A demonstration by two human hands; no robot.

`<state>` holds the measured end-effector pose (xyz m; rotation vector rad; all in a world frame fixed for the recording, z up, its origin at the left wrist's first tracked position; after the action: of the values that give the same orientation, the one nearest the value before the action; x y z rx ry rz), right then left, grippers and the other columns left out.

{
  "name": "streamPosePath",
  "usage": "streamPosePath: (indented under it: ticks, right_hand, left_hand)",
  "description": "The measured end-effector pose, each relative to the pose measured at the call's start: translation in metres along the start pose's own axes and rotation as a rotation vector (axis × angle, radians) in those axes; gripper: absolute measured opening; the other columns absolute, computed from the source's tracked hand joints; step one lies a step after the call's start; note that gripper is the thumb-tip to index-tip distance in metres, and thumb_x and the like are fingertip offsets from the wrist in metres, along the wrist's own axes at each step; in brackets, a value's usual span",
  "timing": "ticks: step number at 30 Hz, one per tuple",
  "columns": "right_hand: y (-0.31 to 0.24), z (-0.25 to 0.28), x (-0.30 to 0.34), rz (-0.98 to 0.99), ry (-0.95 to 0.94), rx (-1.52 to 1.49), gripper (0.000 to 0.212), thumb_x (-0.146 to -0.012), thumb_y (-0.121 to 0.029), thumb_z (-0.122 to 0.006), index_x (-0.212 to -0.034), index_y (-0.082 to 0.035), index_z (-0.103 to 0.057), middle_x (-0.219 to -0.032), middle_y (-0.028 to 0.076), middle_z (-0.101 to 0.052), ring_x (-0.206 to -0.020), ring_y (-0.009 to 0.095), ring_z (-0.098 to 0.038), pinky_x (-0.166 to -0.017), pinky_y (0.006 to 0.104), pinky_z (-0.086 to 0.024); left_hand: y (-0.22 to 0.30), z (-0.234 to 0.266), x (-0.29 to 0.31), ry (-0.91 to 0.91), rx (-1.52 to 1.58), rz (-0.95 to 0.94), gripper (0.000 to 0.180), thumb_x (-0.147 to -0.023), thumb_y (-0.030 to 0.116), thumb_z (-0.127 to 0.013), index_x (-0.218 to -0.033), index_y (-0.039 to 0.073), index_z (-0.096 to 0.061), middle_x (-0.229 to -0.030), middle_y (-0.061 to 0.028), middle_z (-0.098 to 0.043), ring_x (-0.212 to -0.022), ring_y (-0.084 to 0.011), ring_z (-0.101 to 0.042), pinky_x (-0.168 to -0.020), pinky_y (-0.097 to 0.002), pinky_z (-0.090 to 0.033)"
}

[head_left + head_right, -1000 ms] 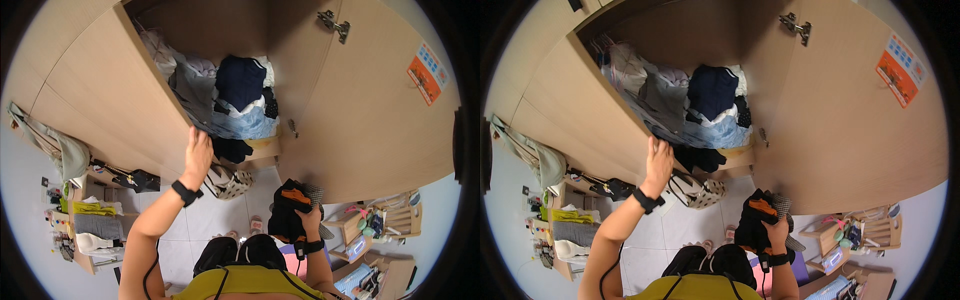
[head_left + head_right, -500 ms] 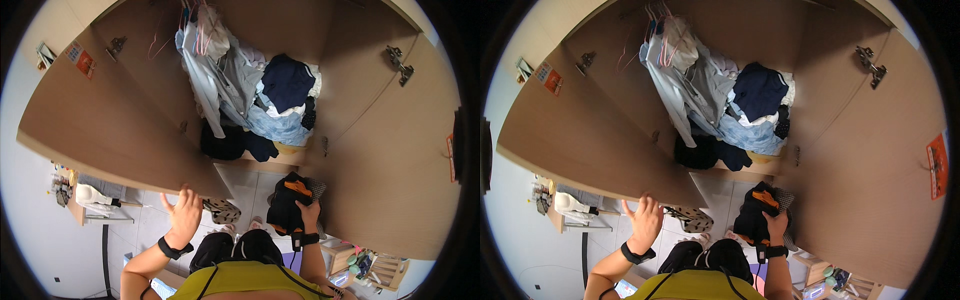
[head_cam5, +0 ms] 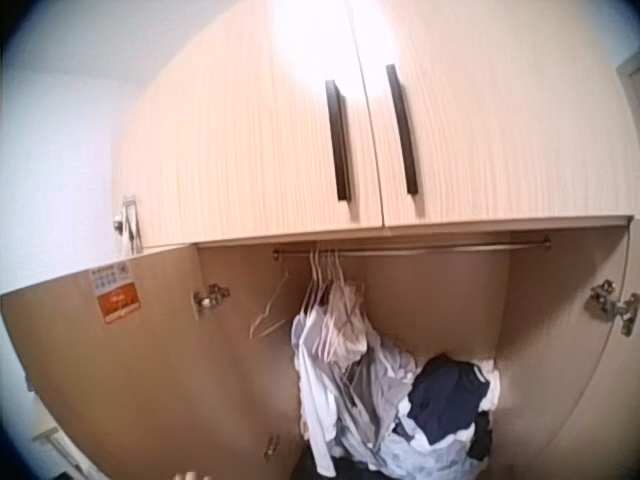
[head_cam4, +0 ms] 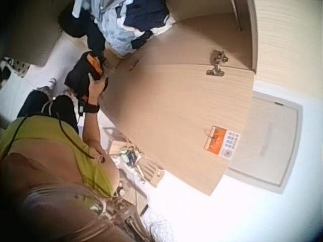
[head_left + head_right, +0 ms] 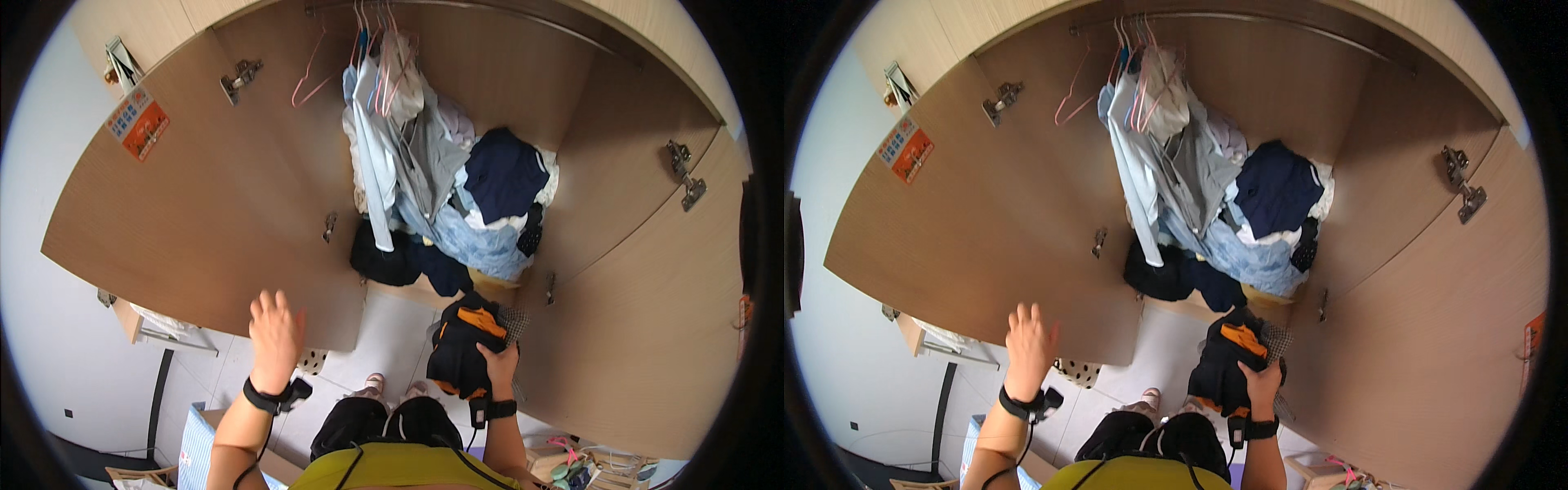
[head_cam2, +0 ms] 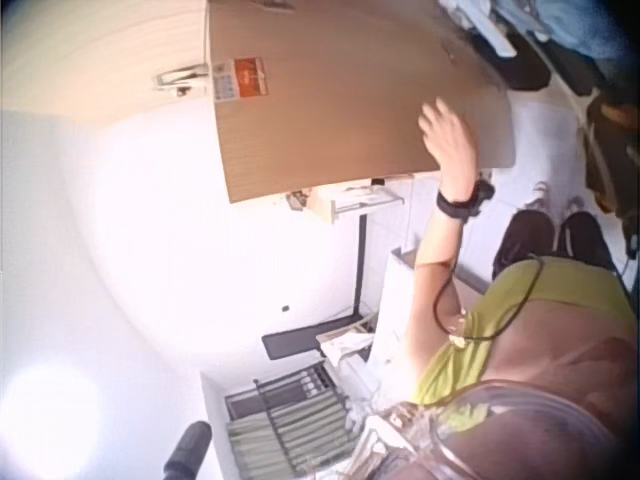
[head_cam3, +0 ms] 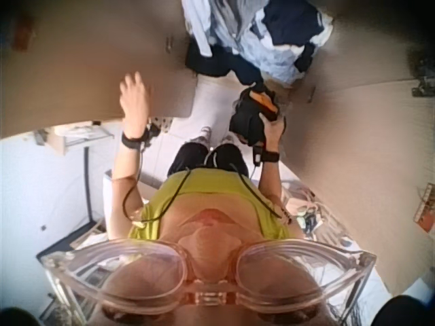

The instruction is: The person gathers items of clothing from a bed, including a black shirt, an orange shirt, and a pair of trousers, and sorts them into a wardrobe. The person then takes hangers from the wardrobe, picks up a white shirt from the bed, and places a bag and a pack of diapers into a top cupboard.

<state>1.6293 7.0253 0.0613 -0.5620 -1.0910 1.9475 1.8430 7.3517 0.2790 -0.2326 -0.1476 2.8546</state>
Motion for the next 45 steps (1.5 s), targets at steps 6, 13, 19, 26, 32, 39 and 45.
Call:
streamPosePath:
  ticks: [6,13,19,26,32,39,45]
  right_hand:
    - [-0.02,0.017,0.004,0.064,0.108,0.072,0.072,-0.053,-0.021,-0.086,-0.107,0.011,-0.049,-0.1,0.026,-0.06,-0.094,0.038,-0.059,-0.085,0.0386,-0.046]
    - [-0.047,0.029,0.001,-0.09,0.096,-0.063,0.059,-0.058,-0.006,-0.08,-0.109,0.005,-0.05,-0.104,0.019,-0.061,-0.096,0.033,-0.06,-0.085,0.0382,-0.048]
    - [-0.066,0.04,-0.02,-0.141,0.239,-0.128,0.048,-0.06,-0.003,-0.078,-0.102,0.004,-0.055,-0.1,0.018,-0.063,-0.093,0.031,-0.062,-0.082,0.0371,-0.048]
    - [-0.046,0.062,-0.021,-0.164,0.272,-0.139,0.047,-0.061,-0.002,-0.076,-0.103,0.003,-0.056,-0.098,0.017,-0.064,-0.09,0.03,-0.062,-0.082,0.0357,-0.048]
    - [-0.042,0.075,0.001,-0.141,0.316,-0.139,0.048,-0.059,-0.001,-0.076,-0.103,0.001,-0.055,-0.096,0.018,-0.063,-0.09,0.033,-0.062,-0.08,0.0358,-0.048]
    - [-0.08,0.021,0.048,-0.143,0.291,0.072,0.048,-0.057,-0.007,-0.077,-0.1,-0.001,-0.057,-0.089,0.018,-0.06,-0.083,0.038,-0.059,-0.071,0.0406,-0.048]
    - [-0.129,0.022,0.036,-0.048,0.257,0.163,0.044,-0.061,-0.006,-0.075,-0.101,-0.002,-0.058,-0.092,0.018,-0.06,-0.085,0.038,-0.059,-0.073,0.0401,-0.048]
  left_hand:
    - [0.08,0.077,-0.187,0.48,0.342,-0.399,0.047,-0.078,0.024,-0.066,-0.111,-0.002,-0.047,-0.104,-0.0183,-0.051,-0.1,-0.0359,-0.05,-0.078,-0.0412,-0.049]
    - [0.14,0.065,-0.429,-0.157,0.68,-0.269,0.086,-0.056,0.059,-0.076,-0.095,-0.015,-0.057,-0.099,-0.0322,-0.059,-0.091,-0.0331,-0.063,-0.078,-0.0386,-0.049]
    - [0.193,0.043,-0.457,0.143,0.756,-0.482,0.054,-0.062,0.018,-0.071,-0.102,-0.012,-0.051,-0.096,-0.0254,-0.061,-0.091,-0.0362,-0.061,-0.078,-0.0368,-0.049]
    - [0.324,0.073,-0.382,-0.032,1.044,-0.785,0.03,-0.063,0.016,-0.071,-0.086,0.0,-0.062,-0.08,-0.0125,-0.063,-0.076,-0.0273,-0.062,-0.07,-0.0359,-0.05]
    - [0.444,0.103,-0.319,-0.21,1.138,-0.966,0.032,-0.062,0.015,-0.068,-0.084,-0.006,-0.058,-0.079,-0.017,-0.063,-0.077,-0.0285,-0.064,-0.07,-0.0371,-0.05]
    - [0.485,0.104,-0.298,-0.279,1.328,-1.077,0.038,-0.068,0.02,-0.067,-0.088,-0.011,-0.055,-0.08,-0.0196,-0.063,-0.069,-0.0268,-0.065,-0.057,-0.0352,-0.053]
    - [0.485,0.104,-0.31,-0.113,1.263,-0.989,0.075,-0.072,0.033,-0.066,-0.115,-0.018,-0.032,-0.092,-0.0288,-0.061,-0.073,-0.0341,-0.065,-0.063,-0.0373,-0.054]
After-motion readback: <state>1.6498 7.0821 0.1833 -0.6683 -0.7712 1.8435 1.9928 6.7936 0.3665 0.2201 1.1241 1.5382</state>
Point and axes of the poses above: each hand's wrist, its own x-axis away from the middle knuckle, its own z-axis out of the back of the hand, y = z × x, the point moved 4 cm from there along -x, towards the middle knuckle
